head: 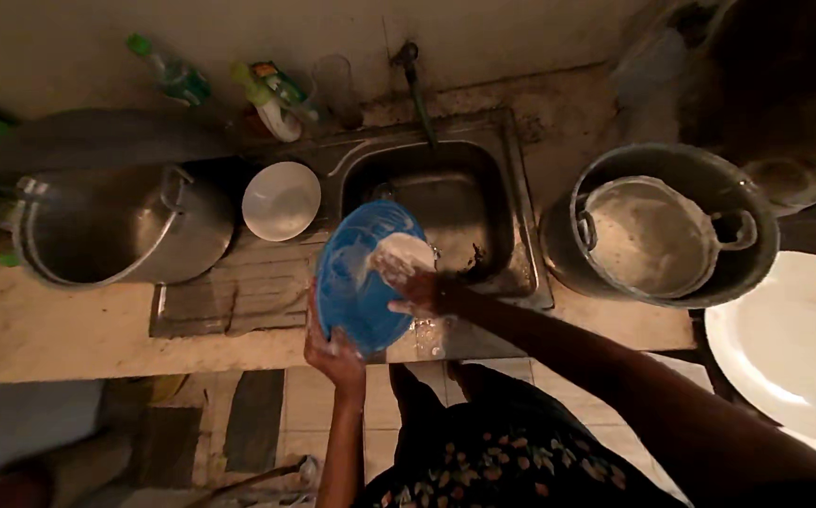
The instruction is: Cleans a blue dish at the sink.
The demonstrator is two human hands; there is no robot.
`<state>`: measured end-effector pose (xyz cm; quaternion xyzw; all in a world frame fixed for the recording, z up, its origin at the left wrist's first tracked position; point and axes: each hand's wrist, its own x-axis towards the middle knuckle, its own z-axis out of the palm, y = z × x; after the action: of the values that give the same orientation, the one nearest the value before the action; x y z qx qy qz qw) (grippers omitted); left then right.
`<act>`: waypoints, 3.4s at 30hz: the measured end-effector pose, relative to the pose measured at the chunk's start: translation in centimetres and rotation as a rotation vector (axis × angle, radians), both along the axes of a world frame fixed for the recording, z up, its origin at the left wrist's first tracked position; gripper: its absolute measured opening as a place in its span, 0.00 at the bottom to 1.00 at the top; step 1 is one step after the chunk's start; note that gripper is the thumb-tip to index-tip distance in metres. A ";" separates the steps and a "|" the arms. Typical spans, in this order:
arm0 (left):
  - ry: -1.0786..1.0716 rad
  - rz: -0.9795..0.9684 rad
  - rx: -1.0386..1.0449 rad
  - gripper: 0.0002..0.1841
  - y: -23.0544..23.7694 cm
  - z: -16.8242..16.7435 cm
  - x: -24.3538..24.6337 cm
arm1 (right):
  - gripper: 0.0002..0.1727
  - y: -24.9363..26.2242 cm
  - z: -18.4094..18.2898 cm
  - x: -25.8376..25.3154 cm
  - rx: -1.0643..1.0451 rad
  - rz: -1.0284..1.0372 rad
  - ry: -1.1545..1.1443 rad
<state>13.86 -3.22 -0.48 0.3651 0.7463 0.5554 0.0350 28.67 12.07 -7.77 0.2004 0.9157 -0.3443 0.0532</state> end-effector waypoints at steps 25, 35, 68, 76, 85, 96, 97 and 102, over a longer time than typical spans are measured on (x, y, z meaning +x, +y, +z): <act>-0.039 -0.054 0.031 0.27 0.9 0.9 -2.4 | 0.44 -5.1 3.4 -0.6 -0.284 0.080 0.086; -0.132 -0.094 -0.040 0.27 2.5 2.4 -3.3 | 0.50 -7.4 2.0 -0.6 -0.104 0.028 0.170; -0.105 0.026 0.254 0.23 4.1 0.4 1.4 | 0.31 -8.3 8.2 -0.1 -0.941 -0.249 0.355; -0.240 -0.202 -0.243 0.28 8.0 6.8 -2.4 | 0.30 -3.6 1.7 0.0 0.169 0.008 -0.009; -0.051 -0.105 0.066 0.27 4.6 2.2 -1.1 | 0.32 -2.9 3.9 -0.5 -0.467 -0.032 -0.012; -0.042 -0.086 0.157 0.26 5.3 1.4 0.9 | 0.27 -5.1 3.8 0.2 -0.720 -0.227 0.034; -0.055 -0.106 0.135 0.27 5.2 2.0 0.5 | 0.27 -4.2 1.7 0.3 -0.492 -0.177 0.020; -0.140 -0.122 -0.074 0.26 6.5 4.8 -2.7 | 0.51 -3.8 0.5 -0.2 0.017 0.035 -0.056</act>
<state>11.13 3.30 4.33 0.3686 0.7385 0.5484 0.1345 28.51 8.32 -7.28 0.1942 0.9201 -0.3299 0.0830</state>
